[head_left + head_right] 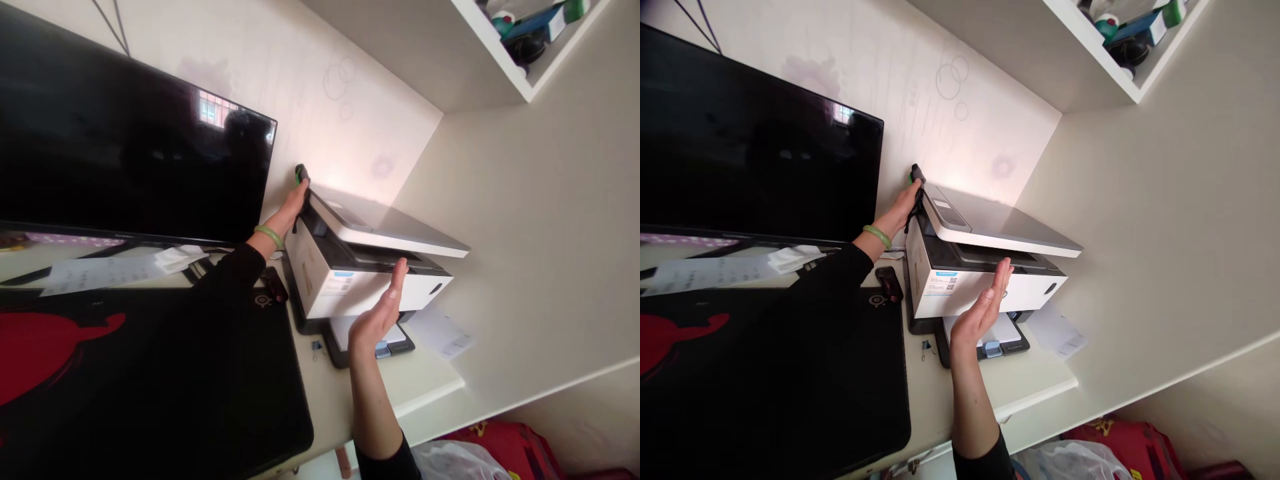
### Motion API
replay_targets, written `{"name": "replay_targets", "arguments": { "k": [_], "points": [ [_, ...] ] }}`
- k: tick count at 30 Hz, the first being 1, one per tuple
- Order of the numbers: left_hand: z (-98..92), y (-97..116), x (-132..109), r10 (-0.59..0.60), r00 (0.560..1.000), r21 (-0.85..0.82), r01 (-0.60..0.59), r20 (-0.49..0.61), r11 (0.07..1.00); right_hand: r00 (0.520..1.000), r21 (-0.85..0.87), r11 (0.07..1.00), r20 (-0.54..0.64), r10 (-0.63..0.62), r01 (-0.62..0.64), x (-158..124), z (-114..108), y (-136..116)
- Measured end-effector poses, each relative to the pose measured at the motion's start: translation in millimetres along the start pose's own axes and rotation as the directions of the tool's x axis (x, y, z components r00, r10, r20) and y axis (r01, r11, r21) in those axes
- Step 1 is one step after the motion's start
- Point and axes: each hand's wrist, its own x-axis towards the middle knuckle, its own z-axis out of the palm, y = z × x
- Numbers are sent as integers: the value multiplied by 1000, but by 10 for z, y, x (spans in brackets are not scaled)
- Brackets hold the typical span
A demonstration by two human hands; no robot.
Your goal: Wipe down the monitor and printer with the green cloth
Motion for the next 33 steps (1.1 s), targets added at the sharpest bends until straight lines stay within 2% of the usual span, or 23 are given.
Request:
{"name": "replay_targets", "arguments": {
  "k": [3, 7, 9, 11, 16, 19, 22, 27, 33],
  "points": [
    [-9, 11, -196, -62, 998, 40, 61, 18, 997, 999, -23, 999, -25, -23, 23, -11, -8, 65],
    [-85, -10, -658, 64, 995, 103, -72, 78, 992, 998, -20, 999, -32, -47, 46, -41, 1, 50],
    [-134, -2, -749, 97, 989, 115, -110, 113, 987, 998, -11, 998, -16, -68, 68, -62, 12, 26],
    [-158, 26, -669, 88, 991, 137, -102, 102, 985, 995, -28, 995, 0, -99, 99, -79, 24, 19],
    [-82, 95, -173, -23, 999, 135, 18, 37, 991, 993, -77, 990, -19, -121, 119, -74, 35, 98],
    [-40, 85, -155, -50, 998, 105, 45, 40, 993, 994, -71, 992, -40, -106, 103, -54, 31, 120],
    [-50, 48, -433, 33, 996, 121, -43, 82, 992, 993, -54, 992, -39, -115, 113, -45, 28, 79],
    [-108, 79, -1083, 155, 966, 167, -191, 205, 967, 993, -54, 992, -31, -118, 116, -47, 36, -6],
    [-167, 327, -1789, 242, 886, 253, -358, 395, 899, 985, 18, 985, -29, -170, 170, -87, 57, -55]
  ]
}}
